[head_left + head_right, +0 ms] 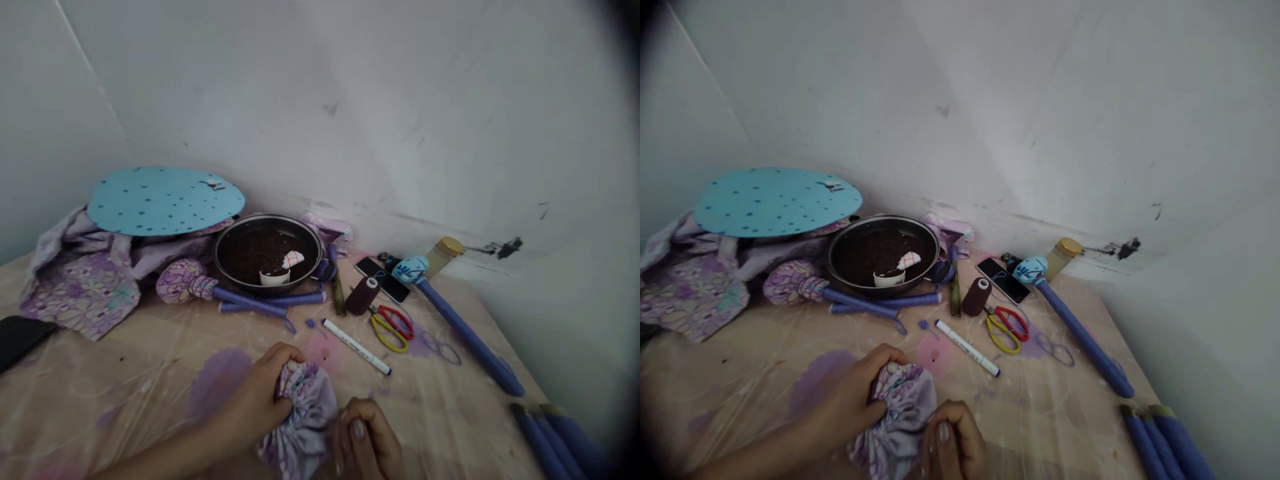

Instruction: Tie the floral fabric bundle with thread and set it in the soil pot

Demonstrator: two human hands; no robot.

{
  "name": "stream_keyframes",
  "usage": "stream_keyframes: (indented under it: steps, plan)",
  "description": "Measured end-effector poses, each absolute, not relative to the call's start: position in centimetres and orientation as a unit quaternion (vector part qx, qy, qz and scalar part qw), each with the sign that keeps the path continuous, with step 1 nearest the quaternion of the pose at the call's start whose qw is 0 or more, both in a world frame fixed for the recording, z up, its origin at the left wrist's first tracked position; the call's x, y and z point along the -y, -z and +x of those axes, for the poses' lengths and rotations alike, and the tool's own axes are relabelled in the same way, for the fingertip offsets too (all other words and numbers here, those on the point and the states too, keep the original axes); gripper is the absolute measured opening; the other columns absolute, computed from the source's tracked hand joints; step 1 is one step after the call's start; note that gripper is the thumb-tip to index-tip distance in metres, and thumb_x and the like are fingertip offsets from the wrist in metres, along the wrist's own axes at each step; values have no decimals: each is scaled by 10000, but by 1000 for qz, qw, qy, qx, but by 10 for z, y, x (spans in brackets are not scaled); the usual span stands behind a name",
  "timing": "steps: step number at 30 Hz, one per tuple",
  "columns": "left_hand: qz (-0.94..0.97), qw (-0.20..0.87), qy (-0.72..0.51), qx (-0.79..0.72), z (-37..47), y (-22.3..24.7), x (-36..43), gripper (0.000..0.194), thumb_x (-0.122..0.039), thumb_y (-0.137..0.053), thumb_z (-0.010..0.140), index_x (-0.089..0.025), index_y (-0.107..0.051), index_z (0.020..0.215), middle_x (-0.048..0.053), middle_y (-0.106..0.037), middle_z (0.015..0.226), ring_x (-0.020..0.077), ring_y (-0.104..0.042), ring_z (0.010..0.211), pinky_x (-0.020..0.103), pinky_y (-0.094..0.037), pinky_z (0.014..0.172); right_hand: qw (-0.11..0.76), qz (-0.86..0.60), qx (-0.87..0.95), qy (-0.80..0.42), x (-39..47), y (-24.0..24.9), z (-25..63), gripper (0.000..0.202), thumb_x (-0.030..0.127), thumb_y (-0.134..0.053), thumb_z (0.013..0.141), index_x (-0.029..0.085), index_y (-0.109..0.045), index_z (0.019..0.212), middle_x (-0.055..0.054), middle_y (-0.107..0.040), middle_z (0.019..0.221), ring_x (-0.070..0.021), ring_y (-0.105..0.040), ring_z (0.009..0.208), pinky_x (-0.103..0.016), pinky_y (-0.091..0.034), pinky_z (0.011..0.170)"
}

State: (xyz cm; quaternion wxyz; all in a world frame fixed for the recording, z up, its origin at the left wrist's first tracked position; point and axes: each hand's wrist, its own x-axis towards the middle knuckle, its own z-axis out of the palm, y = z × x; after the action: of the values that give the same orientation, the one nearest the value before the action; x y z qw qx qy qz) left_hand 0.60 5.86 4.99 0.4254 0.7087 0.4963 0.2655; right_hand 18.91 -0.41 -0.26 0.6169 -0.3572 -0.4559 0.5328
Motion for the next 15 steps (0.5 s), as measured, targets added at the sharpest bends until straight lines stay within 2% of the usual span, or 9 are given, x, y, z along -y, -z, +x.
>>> stream_keyframes:
  steps: [4, 8, 11, 15]
  plan:
    - [682, 505, -234, -474, 4, -52, -61, 651, 34, -447, 553, -199, -511, 1157, 37, -632, 1102, 217, -590, 1032, 308, -459, 896, 604, -357, 359, -616, -3, 1, 191, 271, 463, -561, 943, 215, -618, 852, 84, -444, 532, -54, -403, 385, -158, -280, 419]
    - [668, 546, -218, -457, 1, -52, -64, 730, 0, -540, 555, -206, -488, 1254, 56, -597, 1243, 256, -551, 1153, 353, -422, 1004, 604, -361, 301, -644, -11, 4, 194, 284, 484, -627, 891, 210, -597, 824, 89, -441, 527, -57, -416, 372, -160, -275, 401]
    - [652, 600, -218, -409, -2, -54, -67, 721, -43, -596, 609, -228, -470, 1294, 35, -608, 1223, 242, -580, 1111, 314, -464, 946, 589, -350, 296, -665, -17, 11, 203, 297, 499, -635, 880, 211, -580, 828, 88, -452, 529, -59, -427, 369, -164, -301, 404]
    - [637, 647, -230, -351, -6, -57, -69, 610, -93, -588, 715, -250, -484, 1296, 1, -652, 1128, 204, -623, 1008, 261, -498, 845, 555, -325, 301, -704, -25, 19, 217, 294, 504, -642, 875, 222, -561, 859, 91, -460, 554, -59, -438, 374, -173, -346, 417]
